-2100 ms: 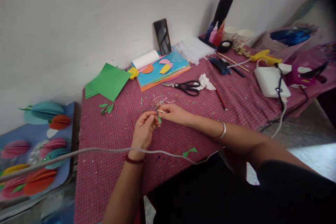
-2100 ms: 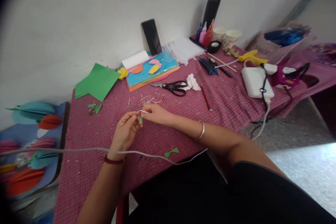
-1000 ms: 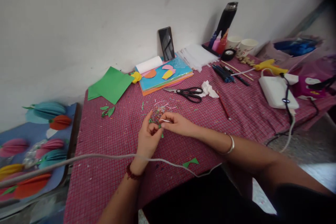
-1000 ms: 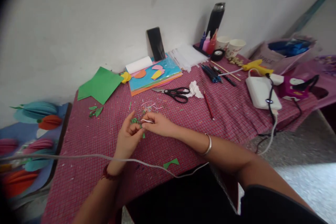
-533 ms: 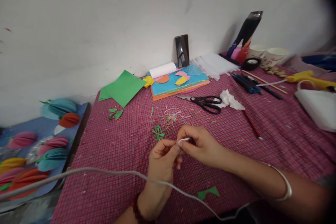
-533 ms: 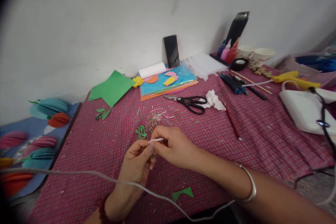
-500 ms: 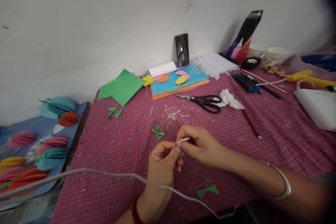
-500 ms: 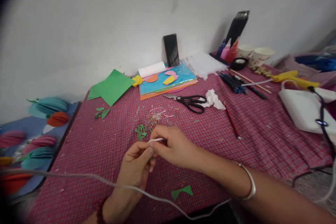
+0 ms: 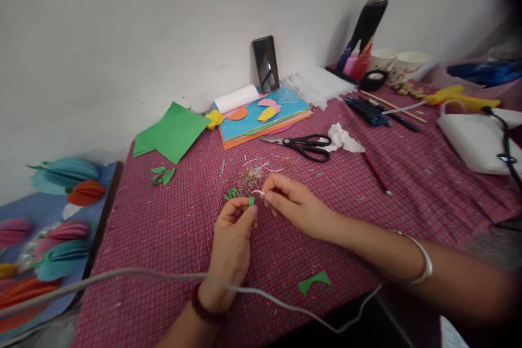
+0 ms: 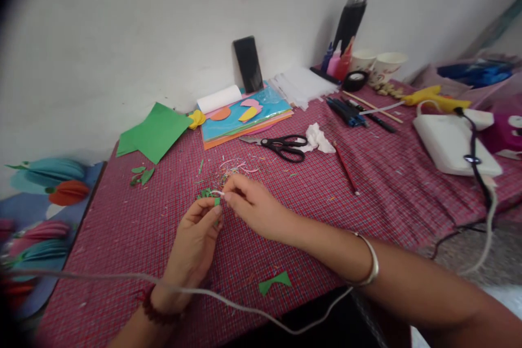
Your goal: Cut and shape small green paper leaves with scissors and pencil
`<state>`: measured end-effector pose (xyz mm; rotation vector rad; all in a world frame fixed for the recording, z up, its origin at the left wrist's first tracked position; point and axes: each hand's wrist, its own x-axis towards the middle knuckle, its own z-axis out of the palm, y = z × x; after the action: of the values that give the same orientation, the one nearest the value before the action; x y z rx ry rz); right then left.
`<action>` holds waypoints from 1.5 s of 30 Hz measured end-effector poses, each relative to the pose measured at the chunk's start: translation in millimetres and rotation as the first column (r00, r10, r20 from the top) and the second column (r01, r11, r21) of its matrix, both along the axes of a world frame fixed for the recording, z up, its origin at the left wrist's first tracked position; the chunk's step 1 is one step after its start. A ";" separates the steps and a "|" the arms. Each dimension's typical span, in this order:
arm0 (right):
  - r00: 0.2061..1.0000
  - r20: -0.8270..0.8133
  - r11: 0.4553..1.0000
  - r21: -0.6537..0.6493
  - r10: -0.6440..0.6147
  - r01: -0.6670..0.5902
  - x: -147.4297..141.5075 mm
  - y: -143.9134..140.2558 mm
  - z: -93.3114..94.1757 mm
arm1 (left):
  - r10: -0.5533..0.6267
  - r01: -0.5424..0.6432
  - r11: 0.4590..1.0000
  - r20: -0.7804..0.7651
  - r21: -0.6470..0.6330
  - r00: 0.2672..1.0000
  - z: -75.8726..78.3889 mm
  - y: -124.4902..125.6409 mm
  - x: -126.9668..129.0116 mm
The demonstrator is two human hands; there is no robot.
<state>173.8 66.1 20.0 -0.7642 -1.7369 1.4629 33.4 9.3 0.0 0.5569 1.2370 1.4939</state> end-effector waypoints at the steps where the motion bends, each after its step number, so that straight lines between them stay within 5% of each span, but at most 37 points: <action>1: 1.000 0.011 1.000 -0.016 -0.002 0.002 -2.2 1.2 -2.5 | 0.005 -0.005 1.000 0.019 -0.003 1.000 -1.6 -0.5 -0.2; 11: 0.986 -0.116 0.935 -0.320 0.118 -0.149 -20.3 -2.1 -17.9 | 0.045 -0.047 0.999 0.106 0.017 0.993 -2.9 -7.4 -8.1; 28: 0.995 -0.050 0.990 -0.105 0.088 -0.093 -18.4 -6.7 -14.5 | -0.019 0.017 1.000 0.227 0.011 0.974 0.6 -9.6 -9.9; 38: 0.993 -0.043 0.973 -0.201 0.110 -0.116 -18.9 -7.3 -18.4 | -0.016 0.005 0.999 0.206 0.054 0.979 4.3 -8.2 -11.2; 45: 0.994 0.008 0.989 -0.099 0.109 -0.108 -14.7 -3.6 -17.6 | -0.023 0.015 0.999 0.166 0.050 0.986 6.3 -8.3 -11.2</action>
<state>159.1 62.5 2.4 -0.7414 -1.7505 1.6307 22.3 0.9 6.3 0.4642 1.0653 1.5257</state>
